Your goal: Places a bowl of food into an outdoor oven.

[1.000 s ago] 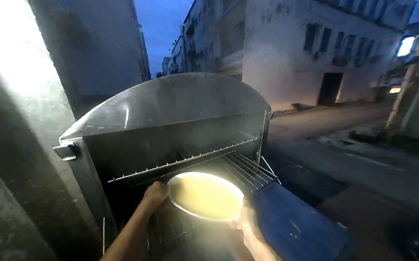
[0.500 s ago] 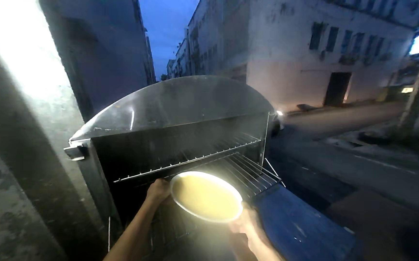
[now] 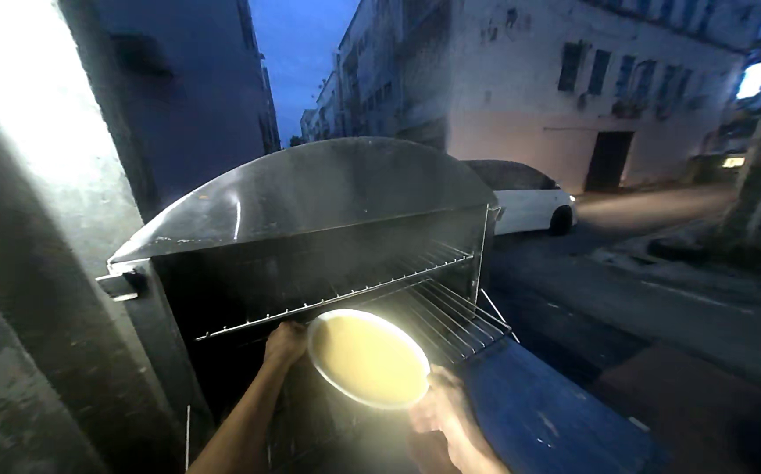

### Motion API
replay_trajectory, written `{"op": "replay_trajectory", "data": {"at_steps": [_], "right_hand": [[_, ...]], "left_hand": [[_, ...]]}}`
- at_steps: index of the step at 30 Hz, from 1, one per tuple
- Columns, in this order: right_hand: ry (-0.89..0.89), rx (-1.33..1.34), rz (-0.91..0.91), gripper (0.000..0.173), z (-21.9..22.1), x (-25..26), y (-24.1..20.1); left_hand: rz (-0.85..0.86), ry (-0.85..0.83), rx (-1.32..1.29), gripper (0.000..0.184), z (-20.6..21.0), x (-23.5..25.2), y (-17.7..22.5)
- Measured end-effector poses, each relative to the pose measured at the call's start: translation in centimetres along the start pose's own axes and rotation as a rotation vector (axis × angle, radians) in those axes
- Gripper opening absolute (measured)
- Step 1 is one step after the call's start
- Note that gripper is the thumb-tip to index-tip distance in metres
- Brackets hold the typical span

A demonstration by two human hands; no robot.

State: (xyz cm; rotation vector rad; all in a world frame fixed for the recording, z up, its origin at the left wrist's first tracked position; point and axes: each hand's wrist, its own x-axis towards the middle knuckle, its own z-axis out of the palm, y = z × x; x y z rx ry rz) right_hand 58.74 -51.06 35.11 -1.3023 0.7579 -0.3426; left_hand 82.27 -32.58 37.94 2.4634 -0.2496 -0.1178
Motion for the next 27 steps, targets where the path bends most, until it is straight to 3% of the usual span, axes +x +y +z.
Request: {"op": "replay_trajectory", "data": {"at_steps": [14,27], "right_hand": [[-0.032,-0.017,0.023,0.029,2.0,-0.3,-0.6],[-0.121,-0.006,0.057,0.03,4.9,0.0,-0.7]], "left_hand": [[-0.059,-0.018,0.045,0.032,-0.7,-2.4,1.7],[-0.02,-0.013,-0.109,0.028,-0.2,0.7,0.0]]}}
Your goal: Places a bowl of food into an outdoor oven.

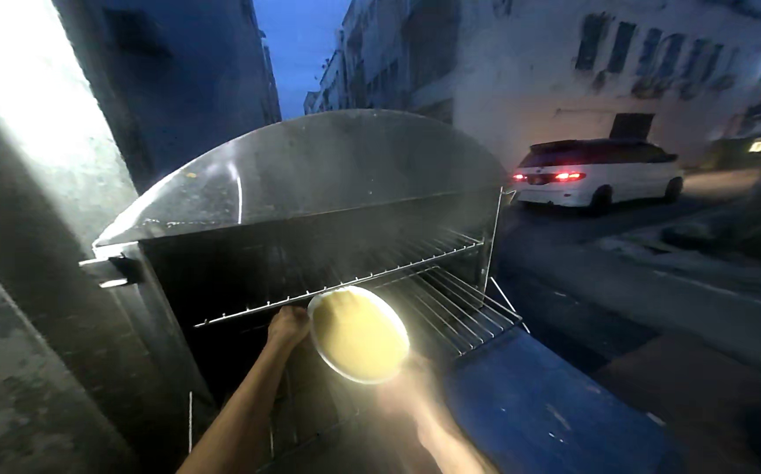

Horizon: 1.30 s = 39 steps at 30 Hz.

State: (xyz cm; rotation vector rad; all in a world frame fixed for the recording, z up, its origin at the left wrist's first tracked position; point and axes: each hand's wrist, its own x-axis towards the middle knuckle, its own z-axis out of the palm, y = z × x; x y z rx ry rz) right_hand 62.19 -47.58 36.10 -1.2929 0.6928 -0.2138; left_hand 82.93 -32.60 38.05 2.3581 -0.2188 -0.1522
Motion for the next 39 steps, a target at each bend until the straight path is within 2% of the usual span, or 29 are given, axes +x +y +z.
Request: {"op": "replay_trajectory", "data": {"at_steps": [6,15,22,32,39], "right_hand": [[-0.004,-0.02,0.01,0.035,1.0,0.7,-0.2],[0.016,-0.006,0.018,0.032,2.3,1.8,-0.4],[0.013,-0.02,0.028,0.035,3.6,2.4,-1.0],[0.026,-0.051,0.049,0.035,5.6,4.2,-1.7],[0.033,-0.043,0.032,0.034,6.4,5.0,-1.9]], "left_hand": [[0.033,-0.001,0.043,0.031,-0.3,0.5,0.4],[0.05,0.034,0.06,0.032,0.1,1.8,0.1],[-0.014,0.024,0.072,0.032,-0.1,0.8,0.1],[-0.103,-0.018,-0.169,0.031,0.1,0.1,-0.5],[-0.126,-0.027,-0.225,0.031,0.4,0.0,-0.6]]}}
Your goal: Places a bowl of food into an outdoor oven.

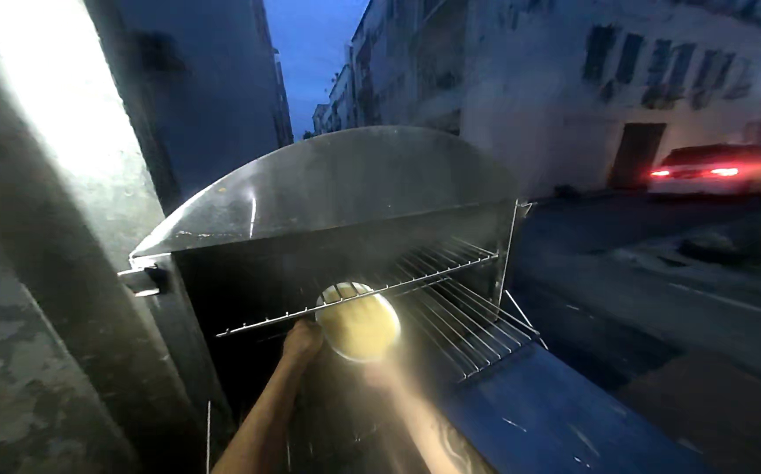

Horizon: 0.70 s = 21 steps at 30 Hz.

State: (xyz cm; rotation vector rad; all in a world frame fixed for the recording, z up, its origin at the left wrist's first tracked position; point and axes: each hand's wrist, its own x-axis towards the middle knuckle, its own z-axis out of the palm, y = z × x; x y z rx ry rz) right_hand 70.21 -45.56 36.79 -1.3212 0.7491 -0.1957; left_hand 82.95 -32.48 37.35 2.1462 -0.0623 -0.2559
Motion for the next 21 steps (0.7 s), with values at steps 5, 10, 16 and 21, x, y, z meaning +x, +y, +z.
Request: {"op": "replay_trajectory", "data": {"at_steps": [5,10,16,21], "right_hand": [[0.019,0.002,-0.006,0.03,0.5,0.8,0.1],[0.009,0.015,0.004,0.032,0.9,0.9,-0.1],[-0.052,-0.094,-0.008,0.042,-0.8,0.0,-0.4],[-0.088,-0.483,-0.436,0.034,-7.9,-2.7,-1.5]], "left_hand": [[0.006,-0.011,0.001,0.03,0.2,0.0,-0.1],[0.041,-0.007,0.078,0.03,-0.2,-1.0,0.2],[0.132,-0.023,0.535,0.033,-1.7,-6.3,2.1],[0.233,-0.121,0.749,0.034,-2.6,-12.1,0.8]]}}
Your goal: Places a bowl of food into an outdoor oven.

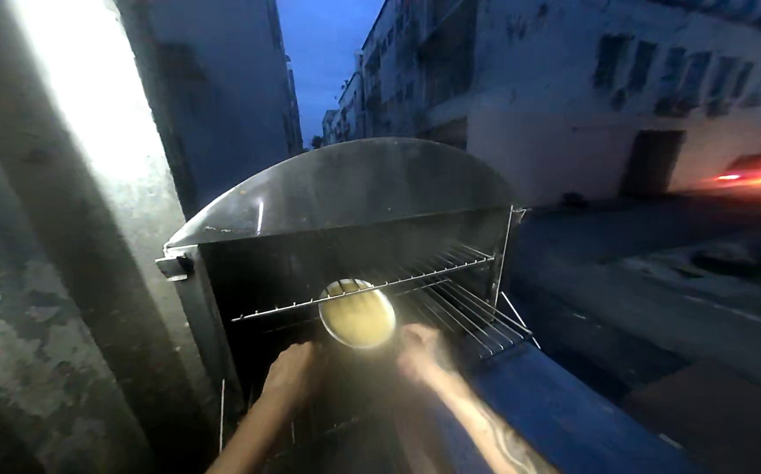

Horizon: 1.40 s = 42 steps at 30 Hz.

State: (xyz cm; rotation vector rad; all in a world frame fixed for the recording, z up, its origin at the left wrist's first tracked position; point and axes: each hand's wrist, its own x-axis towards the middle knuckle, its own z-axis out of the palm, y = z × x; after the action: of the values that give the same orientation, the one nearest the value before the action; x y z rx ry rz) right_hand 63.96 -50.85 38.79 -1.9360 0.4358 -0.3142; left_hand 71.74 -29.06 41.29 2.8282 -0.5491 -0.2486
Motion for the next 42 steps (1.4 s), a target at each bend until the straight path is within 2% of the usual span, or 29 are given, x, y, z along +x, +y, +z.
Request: {"op": "replay_trajectory", "data": {"at_steps": [3,5,8,10,15,24,30,32,35,42], "right_hand": [[-0.028,-0.467,-0.387,0.034,-5.0,-1.1,3.3],[-0.111,-0.691,-0.532,0.034,-7.0,-1.2,5.6],[-0.25,-0.885,-0.597,0.037,-8.1,-1.1,7.6],[-0.287,-0.959,-0.618,0.036,-8.2,-0.8,8.2],[-0.196,-1.027,-0.782,0.03,-7.9,0.5,10.1],[-0.162,-1.041,-0.839,0.028,-7.2,1.7,10.4],[-0.07,-1.036,-0.897,0.025,-6.9,1.8,11.4],[-0.084,-1.036,-0.872,0.026,-6.7,1.6,11.5],[-0.17,-1.071,-0.742,0.03,-6.6,1.0,10.8],[-0.131,-1.07,-0.758,0.031,-6.1,1.2,10.9]], "left_hand": [[0.147,0.015,0.09,0.034,1.2,-4.2,-0.5],[0.221,0.001,0.169,0.037,2.0,-6.2,-0.4],[0.267,-0.046,0.287,0.048,3.0,-7.4,0.1],[0.288,-0.038,0.324,0.048,3.7,-7.5,0.4],[0.295,-0.043,0.401,0.042,4.8,-7.6,1.2],[0.251,0.047,0.458,0.029,6.3,-7.1,1.7],[0.255,0.098,0.445,0.027,6.9,-6.8,1.5],[0.237,0.106,0.439,0.028,7.1,-6.8,1.4],[0.227,0.113,0.439,0.029,7.3,-6.8,1.4],[0.215,0.155,0.444,0.029,7.4,-6.6,1.1]]}}
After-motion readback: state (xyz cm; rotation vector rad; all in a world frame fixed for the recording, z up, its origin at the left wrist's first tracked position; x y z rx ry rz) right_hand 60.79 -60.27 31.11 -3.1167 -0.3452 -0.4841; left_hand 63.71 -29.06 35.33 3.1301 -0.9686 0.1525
